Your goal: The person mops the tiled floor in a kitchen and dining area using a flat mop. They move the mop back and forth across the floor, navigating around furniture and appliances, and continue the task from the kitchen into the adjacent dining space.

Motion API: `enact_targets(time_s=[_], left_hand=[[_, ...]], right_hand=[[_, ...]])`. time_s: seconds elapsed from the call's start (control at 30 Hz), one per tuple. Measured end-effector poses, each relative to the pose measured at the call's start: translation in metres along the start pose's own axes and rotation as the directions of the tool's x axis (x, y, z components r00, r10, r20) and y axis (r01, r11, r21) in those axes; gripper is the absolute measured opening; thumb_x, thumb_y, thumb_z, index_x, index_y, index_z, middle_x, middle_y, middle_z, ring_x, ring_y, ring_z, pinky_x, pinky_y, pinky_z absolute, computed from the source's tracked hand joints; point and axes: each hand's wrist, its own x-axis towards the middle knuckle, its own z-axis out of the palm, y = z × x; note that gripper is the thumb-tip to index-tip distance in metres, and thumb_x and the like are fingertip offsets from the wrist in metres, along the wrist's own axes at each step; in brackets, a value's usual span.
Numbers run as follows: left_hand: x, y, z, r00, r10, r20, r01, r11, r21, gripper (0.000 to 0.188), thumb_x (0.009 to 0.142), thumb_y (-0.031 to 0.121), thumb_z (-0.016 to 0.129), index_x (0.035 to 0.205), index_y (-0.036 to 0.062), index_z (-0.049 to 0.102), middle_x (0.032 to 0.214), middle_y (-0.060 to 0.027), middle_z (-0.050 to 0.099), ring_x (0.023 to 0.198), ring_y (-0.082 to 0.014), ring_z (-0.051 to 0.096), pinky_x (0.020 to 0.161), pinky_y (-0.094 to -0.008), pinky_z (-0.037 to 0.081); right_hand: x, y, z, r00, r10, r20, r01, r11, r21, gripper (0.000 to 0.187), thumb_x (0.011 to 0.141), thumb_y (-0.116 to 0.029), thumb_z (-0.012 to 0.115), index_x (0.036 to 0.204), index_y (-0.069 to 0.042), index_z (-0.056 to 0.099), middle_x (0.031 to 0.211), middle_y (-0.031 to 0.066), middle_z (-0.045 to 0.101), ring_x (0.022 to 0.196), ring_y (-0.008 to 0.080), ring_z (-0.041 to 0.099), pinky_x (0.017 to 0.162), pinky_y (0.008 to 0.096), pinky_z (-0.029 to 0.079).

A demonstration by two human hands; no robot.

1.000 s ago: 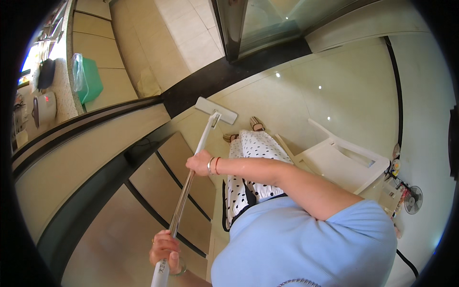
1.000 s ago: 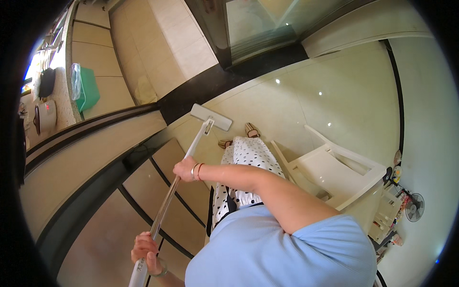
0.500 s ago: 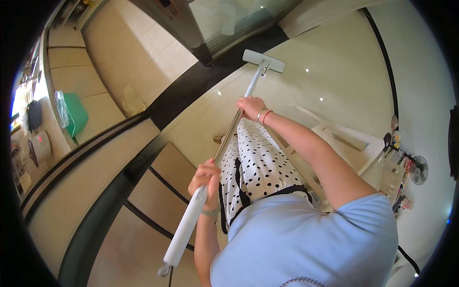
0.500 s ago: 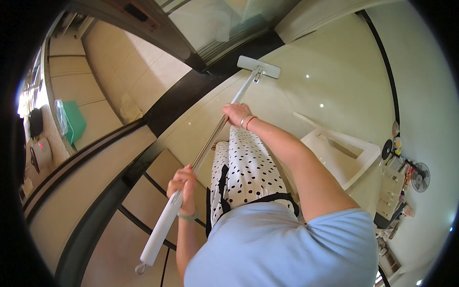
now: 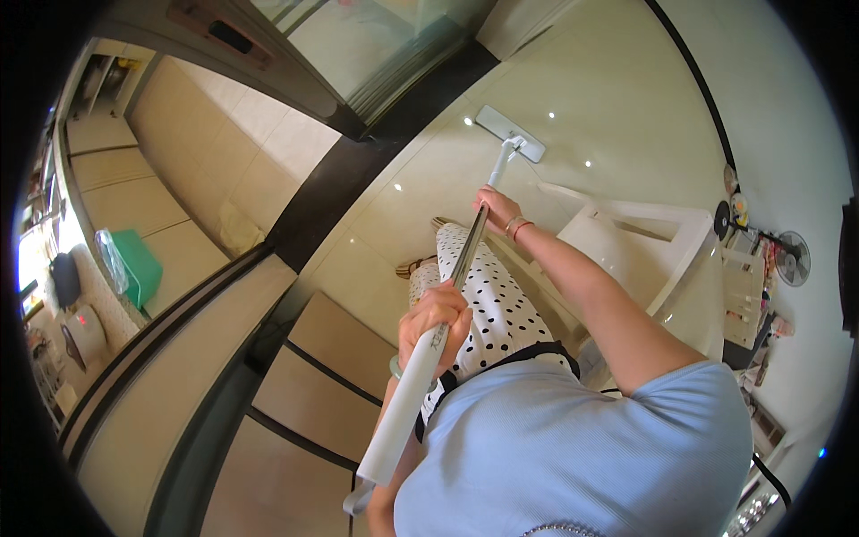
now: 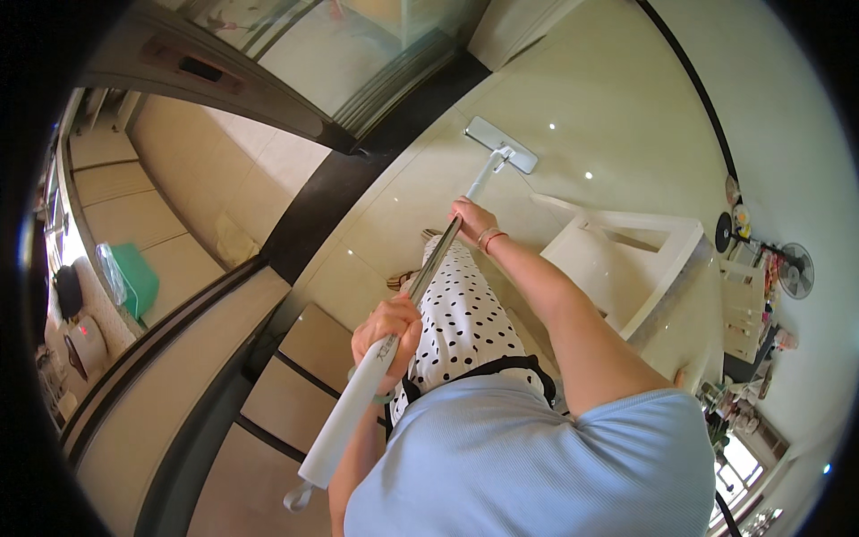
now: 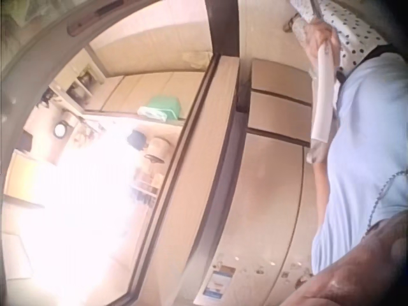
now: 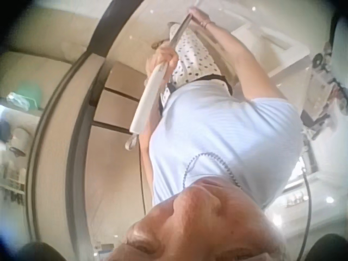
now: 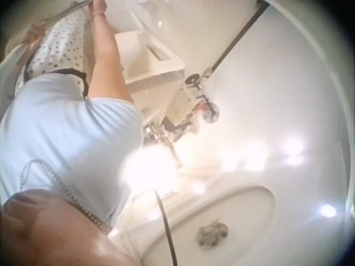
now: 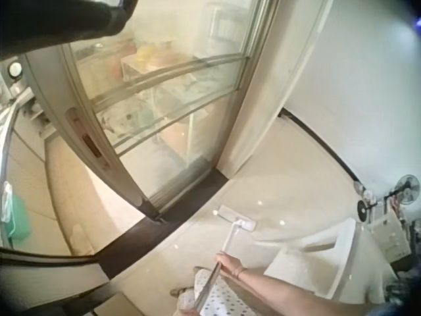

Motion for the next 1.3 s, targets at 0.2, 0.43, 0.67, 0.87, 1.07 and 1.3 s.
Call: enact_targets(time_s=[0.2,0.43,0.67,0.87,1.07,1.3], left_hand=[[-0.022,0.037,-0.019,0.984,0.009,0.175,-0.015,0.999,0.033,0.022,0.073,-0.012,0.068,0.073,0.0038,0.053,0.078,-0.0097,0.063,0.077,-0.0228,0.064,0.091,-0.0465,0.05],[-0.045,0.083,-0.067,0.982,-0.076,0.171,0.056,0.992,0.114,0.021,0.073,-0.008,0.07,0.072,0.0039,0.052,0.078,-0.0099,0.063,0.076,-0.0241,0.063,0.093,-0.0487,0.049],[-0.099,0.135,-0.105,0.982,-0.161,-0.102,0.18,0.958,0.223,0.022,0.079,0.002,0.07,0.07,0.0034,0.05,0.074,-0.0124,0.063,0.072,-0.0248,0.062,0.092,-0.0478,0.05],[-0.149,0.163,-0.109,0.917,-0.152,-0.37,0.28,0.905,0.321,0.024,0.084,0.008,0.069,0.072,0.0048,0.049,0.069,-0.0104,0.06,0.069,-0.0229,0.061,0.091,-0.0493,0.051],[-0.173,0.197,-0.084,0.863,-0.178,-0.472,0.378,0.848,0.372,0.022,0.082,0.006,0.069,0.071,0.0048,0.05,0.07,-0.0103,0.062,0.07,-0.0225,0.063,0.09,-0.0474,0.052],[-0.157,0.186,-0.065,0.91,-0.104,-0.402,0.276,0.875,0.399,0.025,0.076,0.005,0.075,0.069,0.0058,0.051,0.069,-0.0089,0.064,0.071,-0.0245,0.068,0.088,-0.0456,0.053]], right_hand=[[-0.046,-0.038,0.026,0.997,0.041,-0.065,-0.022,0.963,0.269,0.02,0.091,-0.019,0.056,0.078,-0.006,0.051,0.082,0.009,0.052,0.074,0.0275,0.055,0.069,0.0374,0.046],[-0.075,-0.098,0.073,0.998,-0.008,-0.066,0.025,0.966,0.256,0.008,0.082,-0.019,0.06,0.079,-0.014,0.054,0.085,0.0042,0.057,0.072,0.0279,0.06,0.063,0.0392,0.047],[-0.073,-0.184,0.107,0.964,-0.238,0.117,0.219,0.963,0.158,0.011,0.081,-0.023,0.061,0.08,-0.015,0.054,0.083,0.0042,0.058,0.074,0.0295,0.062,0.062,0.0433,0.049],[-0.082,-0.242,0.139,0.853,-0.388,0.348,0.312,0.915,0.256,0.01,0.081,-0.019,0.064,0.085,-0.012,0.058,0.092,0.0077,0.062,0.087,0.0303,0.064,0.068,0.0437,0.051],[-0.117,-0.265,0.165,0.642,-0.514,0.569,0.419,0.857,0.301,0.016,0.091,-0.028,0.059,0.086,-0.013,0.058,0.094,0.0081,0.061,0.091,0.0303,0.063,0.072,0.0431,0.051],[-0.092,-0.263,0.147,0.37,-0.531,0.762,0.728,0.676,0.118,0.011,0.082,-0.027,0.065,0.084,-0.016,0.066,0.083,0.0058,0.067,0.083,0.0299,0.068,0.068,0.0437,0.053]])
